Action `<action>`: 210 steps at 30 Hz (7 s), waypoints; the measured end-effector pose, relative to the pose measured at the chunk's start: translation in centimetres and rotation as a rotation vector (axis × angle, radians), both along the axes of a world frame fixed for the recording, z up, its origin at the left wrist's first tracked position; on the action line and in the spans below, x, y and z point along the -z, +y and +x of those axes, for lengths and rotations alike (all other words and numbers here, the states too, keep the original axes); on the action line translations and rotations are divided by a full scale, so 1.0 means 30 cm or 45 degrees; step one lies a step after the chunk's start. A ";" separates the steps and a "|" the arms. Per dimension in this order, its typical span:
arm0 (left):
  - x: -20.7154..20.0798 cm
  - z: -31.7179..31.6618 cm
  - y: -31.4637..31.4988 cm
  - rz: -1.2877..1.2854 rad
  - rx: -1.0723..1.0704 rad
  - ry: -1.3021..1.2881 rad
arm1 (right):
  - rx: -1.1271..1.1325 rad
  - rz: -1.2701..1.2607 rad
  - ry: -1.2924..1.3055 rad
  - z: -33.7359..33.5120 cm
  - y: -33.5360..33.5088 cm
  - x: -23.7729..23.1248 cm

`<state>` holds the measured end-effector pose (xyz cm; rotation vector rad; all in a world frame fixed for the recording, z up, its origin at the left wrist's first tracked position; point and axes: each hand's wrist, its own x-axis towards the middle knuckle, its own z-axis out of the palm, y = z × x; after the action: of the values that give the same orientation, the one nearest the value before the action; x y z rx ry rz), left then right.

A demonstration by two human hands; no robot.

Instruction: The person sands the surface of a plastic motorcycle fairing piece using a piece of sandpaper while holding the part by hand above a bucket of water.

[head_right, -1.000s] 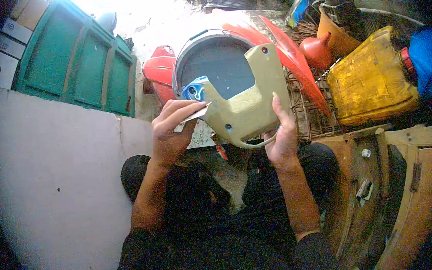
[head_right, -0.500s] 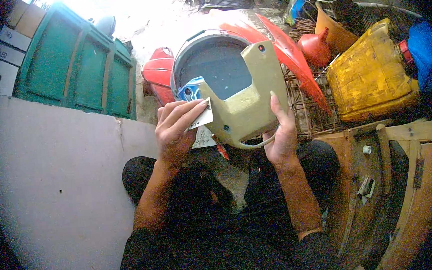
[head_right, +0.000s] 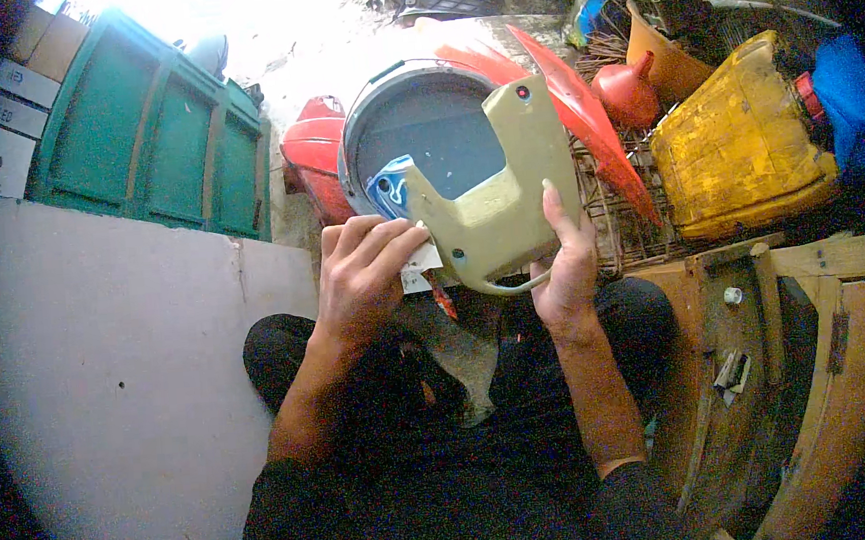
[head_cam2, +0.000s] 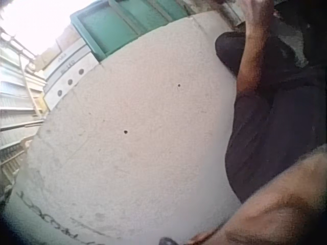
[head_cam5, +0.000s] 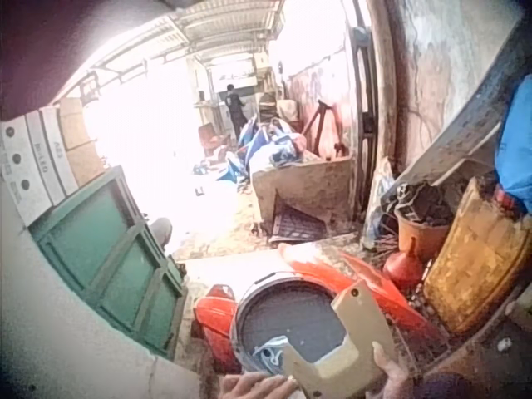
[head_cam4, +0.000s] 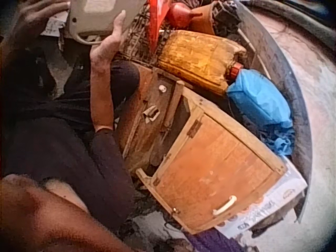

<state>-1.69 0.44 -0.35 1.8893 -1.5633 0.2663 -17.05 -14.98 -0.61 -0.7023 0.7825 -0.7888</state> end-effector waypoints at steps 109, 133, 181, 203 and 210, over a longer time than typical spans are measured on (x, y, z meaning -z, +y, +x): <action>0.021 -0.096 -0.037 -0.143 -0.131 0.520 | 0.123 -0.217 0.079 0.040 0.098 0.016; 0.048 -0.031 -0.041 -0.190 -0.337 0.482 | 0.128 -0.233 0.117 0.043 0.116 0.025; 0.003 -0.107 -0.015 -0.209 -0.053 0.624 | 0.174 -0.186 0.135 0.029 0.083 0.011; 0.022 -0.168 -0.024 0.036 0.035 0.069 | 0.212 -0.134 0.095 0.027 0.081 0.024; -0.002 -0.111 -0.004 -0.144 0.074 0.280 | 0.161 -0.108 0.091 0.024 0.075 0.001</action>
<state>-5.03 0.31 -0.28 1.7204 -1.4228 0.1144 -16.33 -12.74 -0.63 -0.7657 0.8685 -0.9199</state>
